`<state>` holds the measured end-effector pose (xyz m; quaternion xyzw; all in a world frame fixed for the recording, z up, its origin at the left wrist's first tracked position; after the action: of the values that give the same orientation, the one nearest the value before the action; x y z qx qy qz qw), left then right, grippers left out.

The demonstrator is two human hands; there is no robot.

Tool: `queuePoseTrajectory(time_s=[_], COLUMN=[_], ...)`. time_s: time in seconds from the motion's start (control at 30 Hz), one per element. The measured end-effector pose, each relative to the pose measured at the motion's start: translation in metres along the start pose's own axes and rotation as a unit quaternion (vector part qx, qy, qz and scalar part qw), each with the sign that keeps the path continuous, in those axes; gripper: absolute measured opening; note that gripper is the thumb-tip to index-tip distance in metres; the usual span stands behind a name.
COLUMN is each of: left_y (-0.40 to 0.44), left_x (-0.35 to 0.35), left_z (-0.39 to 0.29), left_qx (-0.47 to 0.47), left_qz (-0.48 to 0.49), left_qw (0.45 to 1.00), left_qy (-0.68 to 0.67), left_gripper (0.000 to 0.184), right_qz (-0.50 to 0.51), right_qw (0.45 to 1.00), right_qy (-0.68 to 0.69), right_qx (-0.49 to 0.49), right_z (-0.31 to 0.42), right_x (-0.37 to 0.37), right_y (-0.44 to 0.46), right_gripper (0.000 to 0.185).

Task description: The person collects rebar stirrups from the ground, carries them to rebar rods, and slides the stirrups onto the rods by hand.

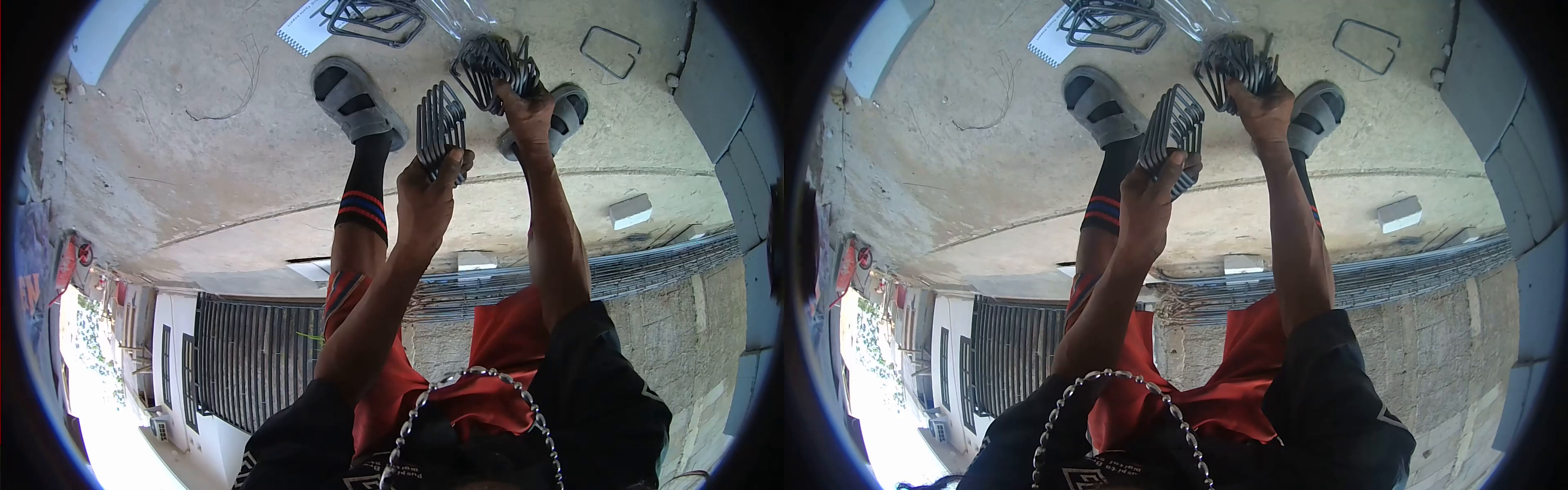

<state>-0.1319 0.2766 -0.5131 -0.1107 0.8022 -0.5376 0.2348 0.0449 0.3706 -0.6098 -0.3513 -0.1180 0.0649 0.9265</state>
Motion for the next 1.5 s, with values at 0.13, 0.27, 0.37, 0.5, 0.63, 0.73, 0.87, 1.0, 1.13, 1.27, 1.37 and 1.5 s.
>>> queuePoseTrajectory(time_s=[0.13, 0.27, 0.37, 0.5, 0.63, 0.73, 0.87, 1.0, 1.13, 1.27, 1.37, 1.5], left_y=[-0.004, -0.006, -0.004, -0.012, -0.015, -0.019, -0.050, -0.095, -0.163, -0.230, -0.275, -0.355], left_x=[-0.012, -0.015, -0.028, -0.051, -0.059, -0.063, -0.072, -0.086, -0.091, -0.133, -0.168, -0.225], left_z=[-0.014, -0.029, -0.028, -0.030, -0.013, -0.013, -0.024, -0.015, -0.007, -0.057, -0.108, -0.156], left_qx=[-0.012, -0.090, -0.103, -0.066, -0.031, -0.033, 0.004, 0.009, 0.034, 0.026, -0.072, -0.120], left_qz=[0.003, -0.026, 0.051, 0.126, 0.180, 0.201, 0.261, 0.308, 0.275, 0.329, 0.301, 0.304], left_qw=[0.993, 0.985, 0.988, 0.976, 0.977, 0.975, 0.965, 0.934, 0.934, 0.939, 0.934, 0.900], left_qy=[0.117, 0.143, 0.103, 0.167, 0.110, 0.086, -0.003, -0.179, -0.225, 0.096, 0.179, 0.288], left_gripper=[0.028, 0.026, 0.021, 0.018, 0.016, 0.022, 0.024, 0.038, 0.069, 0.054, 0.032, 0.019], right_qz=[0.116, 0.119, 0.105, 0.070, 0.054, 0.064, 0.068, 0.168, 0.250, 0.280, 0.300, 0.263], right_qw=[0.985, 0.988, 0.989, 0.993, 0.988, 0.981, 0.975, 0.964, 0.960, 0.958, 0.949, 0.951], right_qy=[-0.116, -0.051, -0.081, -0.039, -0.122, -0.166, -0.208, -0.202, -0.122, -0.029, 0.088, 0.163], right_qx=[-0.057, -0.079, -0.068, -0.086, -0.072, -0.081, -0.024, -0.037, 0.016, -0.049, -0.051, -0.004], right_z=[0.018, 0.031, 0.066, 0.081, 0.101, 0.128, 0.174, 0.215, 0.267, 0.308, 0.352, 0.413], right_x=[0.015, 0.025, 0.020, 0.023, 0.032, 0.031, 0.029, 0.032, 0.043, 0.071, 0.094, 0.140], right_y=[-0.014, -0.057, -0.085, -0.119, -0.136, -0.146, -0.166, -0.189, -0.226, -0.279, -0.311, -0.373], right_gripper=[0.022, 0.024, 0.023, 0.031, 0.034, 0.036, 0.037, 0.039, 0.029, 0.020, 0.014, 0.016])
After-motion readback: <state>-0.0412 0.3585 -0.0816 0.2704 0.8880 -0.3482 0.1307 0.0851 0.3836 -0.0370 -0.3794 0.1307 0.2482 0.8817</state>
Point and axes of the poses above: each hand's wrist, its own y-axis towards the middle knuckle, its own x-axis out of the back of the hand, z = x × y, the point moved 9 cm from there along y, towards the middle knuckle, and after that the axes turned 11 degrees about z, right-handed, at the moved point
